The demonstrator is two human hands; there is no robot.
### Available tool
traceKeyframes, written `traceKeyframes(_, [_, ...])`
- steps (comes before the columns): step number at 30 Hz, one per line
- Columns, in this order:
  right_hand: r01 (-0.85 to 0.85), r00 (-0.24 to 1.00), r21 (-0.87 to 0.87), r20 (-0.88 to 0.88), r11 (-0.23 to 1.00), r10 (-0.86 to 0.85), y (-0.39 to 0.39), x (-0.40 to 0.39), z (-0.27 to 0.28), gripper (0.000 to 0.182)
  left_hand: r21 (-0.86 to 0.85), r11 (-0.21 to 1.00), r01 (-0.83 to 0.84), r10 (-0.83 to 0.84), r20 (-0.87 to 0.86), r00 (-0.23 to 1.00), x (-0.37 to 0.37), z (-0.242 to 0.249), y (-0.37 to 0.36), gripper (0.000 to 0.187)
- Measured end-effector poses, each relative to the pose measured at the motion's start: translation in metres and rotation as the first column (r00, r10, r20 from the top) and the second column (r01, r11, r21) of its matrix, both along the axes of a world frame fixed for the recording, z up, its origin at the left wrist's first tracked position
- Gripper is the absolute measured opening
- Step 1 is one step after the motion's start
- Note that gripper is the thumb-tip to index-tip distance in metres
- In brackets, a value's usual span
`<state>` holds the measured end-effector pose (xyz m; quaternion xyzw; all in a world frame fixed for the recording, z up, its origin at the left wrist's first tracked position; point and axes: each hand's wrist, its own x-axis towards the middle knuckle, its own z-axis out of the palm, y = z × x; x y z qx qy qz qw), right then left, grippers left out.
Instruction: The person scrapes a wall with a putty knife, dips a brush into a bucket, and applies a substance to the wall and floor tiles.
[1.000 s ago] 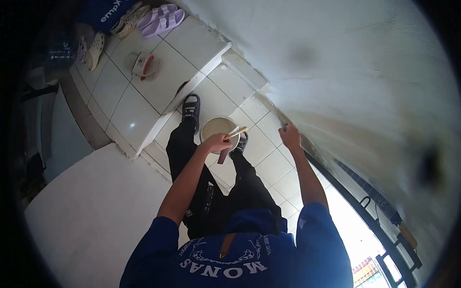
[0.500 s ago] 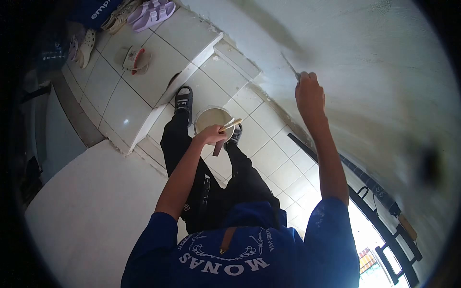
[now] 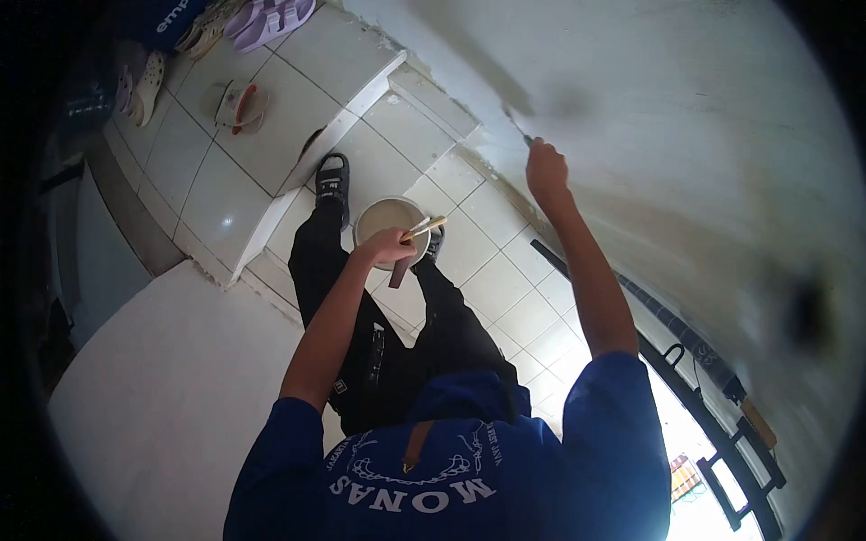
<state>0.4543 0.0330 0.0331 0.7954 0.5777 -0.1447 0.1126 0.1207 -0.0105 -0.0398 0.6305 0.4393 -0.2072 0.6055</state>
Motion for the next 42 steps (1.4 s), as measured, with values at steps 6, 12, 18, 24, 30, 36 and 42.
traceKeyframes(6, [0.096,0.988,0.017,-0.120,0.995,-0.093,-0.018,-0.009,-0.062,0.018,-0.002,1.000,-0.026,0.026,-0.005,1.000,-0.005,0.007,-0.002,0.029])
traceKeyframes(12, [0.375,0.908,0.076,-0.231,0.924,-0.349,-0.119,0.009,0.020,0.032,-0.004,0.999,-0.055,0.055,0.061,0.997,-0.004,0.004,0.002,0.028])
traceKeyframes(18, [0.465,0.883,0.392,-0.276,0.794,-0.380,-0.181,0.014,0.187,0.027,-0.025,1.000,0.007,-0.006,0.062,0.998,0.007,-0.004,0.003,0.023])
traceKeyframes(24, [0.289,0.957,0.597,-0.179,0.748,-0.227,-0.171,0.039,0.193,0.025,0.004,0.990,0.143,-0.143,0.061,0.988,0.019,-0.018,-0.003,0.023])
traceKeyframes(30, [0.370,0.928,0.599,-0.268,0.710,-0.258,-0.166,0.025,0.184,0.024,0.000,0.988,0.155,-0.154,0.085,0.984,0.016,-0.012,-0.013,0.025])
traceKeyframes(36, [0.284,0.957,0.612,-0.228,0.738,-0.179,-0.154,0.037,0.147,0.022,0.010,0.987,0.163,-0.163,0.089,0.983,0.014,-0.015,-0.016,0.025])
traceKeyframes(42, [0.502,0.865,0.703,-0.417,0.503,-0.280,-0.187,0.014,0.160,0.028,0.031,0.976,0.215,-0.217,0.043,0.975,0.013,-0.007,-0.016,0.027])
